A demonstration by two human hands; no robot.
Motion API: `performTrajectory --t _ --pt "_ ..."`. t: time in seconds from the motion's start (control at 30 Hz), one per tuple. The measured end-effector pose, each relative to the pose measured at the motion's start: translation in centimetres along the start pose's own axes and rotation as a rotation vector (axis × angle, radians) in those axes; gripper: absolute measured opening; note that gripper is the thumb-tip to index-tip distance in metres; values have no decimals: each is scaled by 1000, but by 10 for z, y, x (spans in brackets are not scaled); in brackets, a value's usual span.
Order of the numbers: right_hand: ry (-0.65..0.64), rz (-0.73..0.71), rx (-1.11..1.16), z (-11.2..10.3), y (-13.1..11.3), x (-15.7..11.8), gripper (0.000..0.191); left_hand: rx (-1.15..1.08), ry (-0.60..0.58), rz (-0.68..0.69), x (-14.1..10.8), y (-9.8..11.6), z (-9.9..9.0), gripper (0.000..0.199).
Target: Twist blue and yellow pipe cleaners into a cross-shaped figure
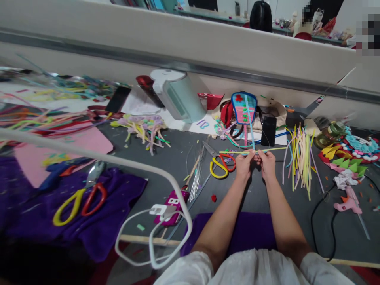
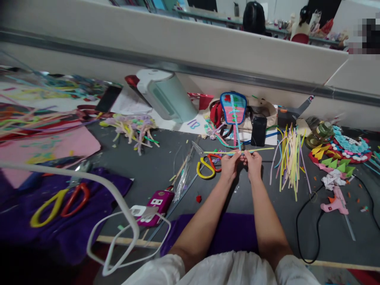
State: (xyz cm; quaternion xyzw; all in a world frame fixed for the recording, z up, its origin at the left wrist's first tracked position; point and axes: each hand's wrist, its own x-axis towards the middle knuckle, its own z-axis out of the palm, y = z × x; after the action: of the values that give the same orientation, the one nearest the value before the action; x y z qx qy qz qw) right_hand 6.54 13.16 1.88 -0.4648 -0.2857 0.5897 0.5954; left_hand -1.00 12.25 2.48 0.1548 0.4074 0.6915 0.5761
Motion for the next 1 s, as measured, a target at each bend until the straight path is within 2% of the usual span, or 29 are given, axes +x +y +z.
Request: performTrajectory --t 0.23,0.4,0.57,0.7,1.0 --pt "30 -155 -49 2 2 2 31 -46 -9 -2 2 -4 0 37" --pt "-69 -63 -21 0 -1 3 30 -30 -29 15 4 -5 -3 34" --pt "-14 -104 16 2 -2 4 26 -80 -88 -49 2 -3 -1 29" --pt "-30 -114 82 4 -2 4 26 -108 -121 -92 2 0 -2 24" --pt "-66 -74 113 5 -8 2 28 -80 -178 -30 1 4 -1 25"
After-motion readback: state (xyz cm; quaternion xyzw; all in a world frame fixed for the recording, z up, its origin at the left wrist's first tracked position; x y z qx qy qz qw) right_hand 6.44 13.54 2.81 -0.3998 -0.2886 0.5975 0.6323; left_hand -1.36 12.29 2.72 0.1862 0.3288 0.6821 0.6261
